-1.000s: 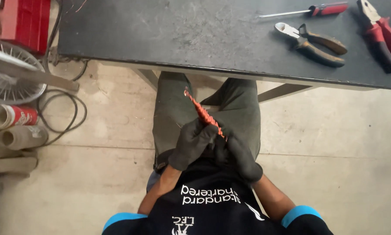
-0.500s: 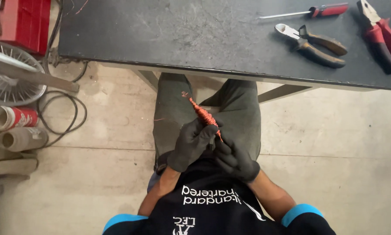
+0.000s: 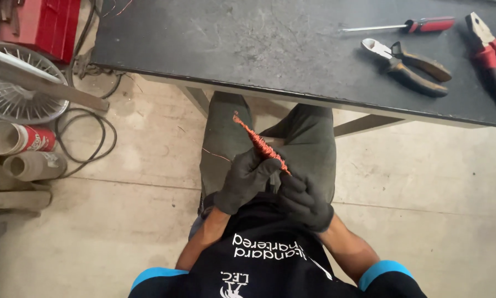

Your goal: Winding copper wire around a motor stator and inspecting the assembly at a repair bench

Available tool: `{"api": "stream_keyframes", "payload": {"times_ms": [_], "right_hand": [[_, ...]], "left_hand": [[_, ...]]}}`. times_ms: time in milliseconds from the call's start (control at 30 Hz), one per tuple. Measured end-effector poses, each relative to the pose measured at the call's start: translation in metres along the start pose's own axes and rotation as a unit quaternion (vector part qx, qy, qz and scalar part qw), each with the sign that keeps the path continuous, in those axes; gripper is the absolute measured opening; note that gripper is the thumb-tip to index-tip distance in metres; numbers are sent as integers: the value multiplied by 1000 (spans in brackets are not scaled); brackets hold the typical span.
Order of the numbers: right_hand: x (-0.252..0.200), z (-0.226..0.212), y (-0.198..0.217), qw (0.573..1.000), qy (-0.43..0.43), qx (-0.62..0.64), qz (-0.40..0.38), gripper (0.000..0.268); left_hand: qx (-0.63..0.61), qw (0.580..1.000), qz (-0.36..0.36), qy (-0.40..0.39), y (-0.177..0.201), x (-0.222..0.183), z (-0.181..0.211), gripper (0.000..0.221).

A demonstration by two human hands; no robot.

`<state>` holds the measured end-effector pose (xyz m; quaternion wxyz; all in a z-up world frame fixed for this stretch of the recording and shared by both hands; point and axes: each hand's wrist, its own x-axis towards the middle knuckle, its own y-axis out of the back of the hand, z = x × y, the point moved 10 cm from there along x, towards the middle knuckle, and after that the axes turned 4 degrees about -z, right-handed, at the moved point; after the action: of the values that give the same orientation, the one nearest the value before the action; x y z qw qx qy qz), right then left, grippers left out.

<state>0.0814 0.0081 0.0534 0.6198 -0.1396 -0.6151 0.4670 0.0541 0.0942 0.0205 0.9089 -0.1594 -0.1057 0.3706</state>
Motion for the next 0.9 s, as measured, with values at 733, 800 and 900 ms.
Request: {"api": "stream_keyframes", "payload": {"times_ms": [733,800,900], "right_hand": [[-15,-72,30,307,-141,-862,377,19],[-5,-63,26,225,-135,-922,285,24],[-22,-57,37,184,-61,-964,183,32]], "left_hand": [[-54,992,114,-23,38,-7,25,20],[-43,992,122,-5,40,-7,28,20],[-19,991,131,16,47,-7,27,17]]}}
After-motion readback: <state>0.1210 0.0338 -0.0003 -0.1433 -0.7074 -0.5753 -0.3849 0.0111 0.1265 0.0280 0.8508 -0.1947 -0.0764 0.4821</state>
